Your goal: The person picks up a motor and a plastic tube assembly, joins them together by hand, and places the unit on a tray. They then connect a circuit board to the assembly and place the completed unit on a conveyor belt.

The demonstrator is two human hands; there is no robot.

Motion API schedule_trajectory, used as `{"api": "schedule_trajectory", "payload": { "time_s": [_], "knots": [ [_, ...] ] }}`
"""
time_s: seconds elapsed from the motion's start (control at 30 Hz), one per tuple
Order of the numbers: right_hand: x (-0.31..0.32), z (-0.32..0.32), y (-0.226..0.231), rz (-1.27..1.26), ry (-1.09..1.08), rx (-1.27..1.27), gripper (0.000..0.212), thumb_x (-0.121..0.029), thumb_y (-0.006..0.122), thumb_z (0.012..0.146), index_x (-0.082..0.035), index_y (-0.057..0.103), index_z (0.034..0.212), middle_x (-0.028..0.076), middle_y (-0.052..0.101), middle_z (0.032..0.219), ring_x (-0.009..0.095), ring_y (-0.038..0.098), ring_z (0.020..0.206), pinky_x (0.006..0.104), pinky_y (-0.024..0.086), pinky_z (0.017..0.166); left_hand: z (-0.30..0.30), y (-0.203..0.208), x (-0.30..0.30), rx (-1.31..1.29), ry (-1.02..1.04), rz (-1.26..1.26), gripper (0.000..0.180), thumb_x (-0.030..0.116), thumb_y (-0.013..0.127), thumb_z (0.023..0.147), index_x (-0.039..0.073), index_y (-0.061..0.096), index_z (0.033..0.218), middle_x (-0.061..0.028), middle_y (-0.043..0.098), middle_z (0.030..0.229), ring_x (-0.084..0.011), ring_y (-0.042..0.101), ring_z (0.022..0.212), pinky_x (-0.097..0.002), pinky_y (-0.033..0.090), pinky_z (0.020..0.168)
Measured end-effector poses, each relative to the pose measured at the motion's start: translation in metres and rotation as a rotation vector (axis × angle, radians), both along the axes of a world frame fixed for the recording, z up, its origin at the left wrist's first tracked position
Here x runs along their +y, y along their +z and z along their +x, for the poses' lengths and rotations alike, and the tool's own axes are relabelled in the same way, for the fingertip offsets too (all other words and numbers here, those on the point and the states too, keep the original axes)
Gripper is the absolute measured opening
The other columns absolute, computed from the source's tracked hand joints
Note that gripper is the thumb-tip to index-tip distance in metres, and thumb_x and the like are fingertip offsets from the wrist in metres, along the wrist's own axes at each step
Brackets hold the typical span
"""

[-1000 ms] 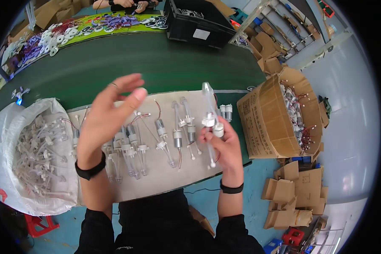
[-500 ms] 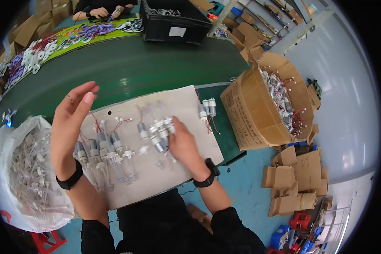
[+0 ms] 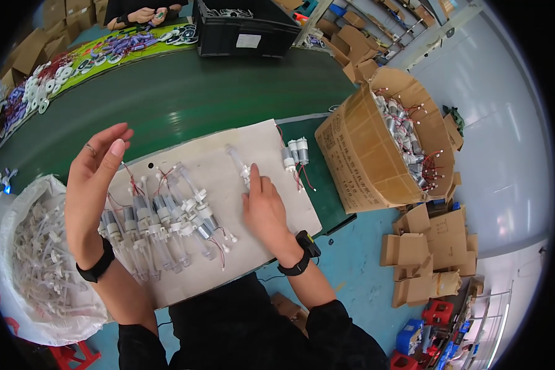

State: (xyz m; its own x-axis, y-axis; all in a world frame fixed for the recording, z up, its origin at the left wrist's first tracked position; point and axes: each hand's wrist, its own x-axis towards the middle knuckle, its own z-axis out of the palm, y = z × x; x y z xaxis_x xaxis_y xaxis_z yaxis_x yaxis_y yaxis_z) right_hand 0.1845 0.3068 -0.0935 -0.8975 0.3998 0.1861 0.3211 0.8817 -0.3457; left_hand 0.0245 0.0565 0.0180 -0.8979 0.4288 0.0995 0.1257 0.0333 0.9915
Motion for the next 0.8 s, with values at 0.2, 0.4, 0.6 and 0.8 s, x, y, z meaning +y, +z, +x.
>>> {"api": "schedule_trajectory", "payload": {
  "time_s": [0.2,0.4,0.6,0.8],
  "knots": [
    [0.037,0.01,0.003,0.058,0.199,0.23,0.036,-0.013,0.061,0.089,0.001,0.059,0.122,0.02,0.063,0.105,0.041,0.057,0.099,0.0455,0.046,0.09,0.002,0.002,-0.003,0.003,0.048,0.015,0.044,0.028,0.066,0.094,-0.002,0.058,0.126,-0.0084,0.064,0.116,-0.0126,0.058,0.105,-0.0271,0.045,0.093],
    [0.135,-0.025,0.003,0.214,-0.305,0.169,0.043,-0.025,0.068,0.086,0.002,0.06,0.119,0.021,0.062,0.108,0.038,0.059,0.1,0.0424,0.048,0.088,0.001,0.002,-0.01,0.03,0.058,0.044,0.045,0.029,0.066,0.094,-0.002,0.058,0.126,-0.0094,0.065,0.115,-0.0129,0.06,0.101,-0.0263,0.047,0.088],
    [0.177,-0.026,0.003,-0.006,-0.307,0.013,0.033,-0.021,0.063,0.09,0.0,0.06,0.115,0.016,0.066,0.098,0.031,0.066,0.079,0.0375,0.052,0.075,0.004,0.009,-0.004,0.012,0.024,0.033,0.042,0.026,0.064,0.096,-0.002,0.058,0.127,-0.0093,0.065,0.117,-0.0129,0.058,0.106,-0.0265,0.044,0.093],
    [0.133,-0.046,0.033,-0.564,-0.065,0.318,0.024,-0.016,0.055,0.097,-0.003,0.055,0.117,0.006,0.066,0.098,0.013,0.061,0.078,0.0291,0.051,0.07,0.008,0.006,-0.029,0.101,0.135,-0.038,0.038,0.025,0.062,0.097,-0.001,0.06,0.125,-0.0083,0.066,0.115,-0.012,0.06,0.105,-0.0267,0.045,0.094]
  ]
}}
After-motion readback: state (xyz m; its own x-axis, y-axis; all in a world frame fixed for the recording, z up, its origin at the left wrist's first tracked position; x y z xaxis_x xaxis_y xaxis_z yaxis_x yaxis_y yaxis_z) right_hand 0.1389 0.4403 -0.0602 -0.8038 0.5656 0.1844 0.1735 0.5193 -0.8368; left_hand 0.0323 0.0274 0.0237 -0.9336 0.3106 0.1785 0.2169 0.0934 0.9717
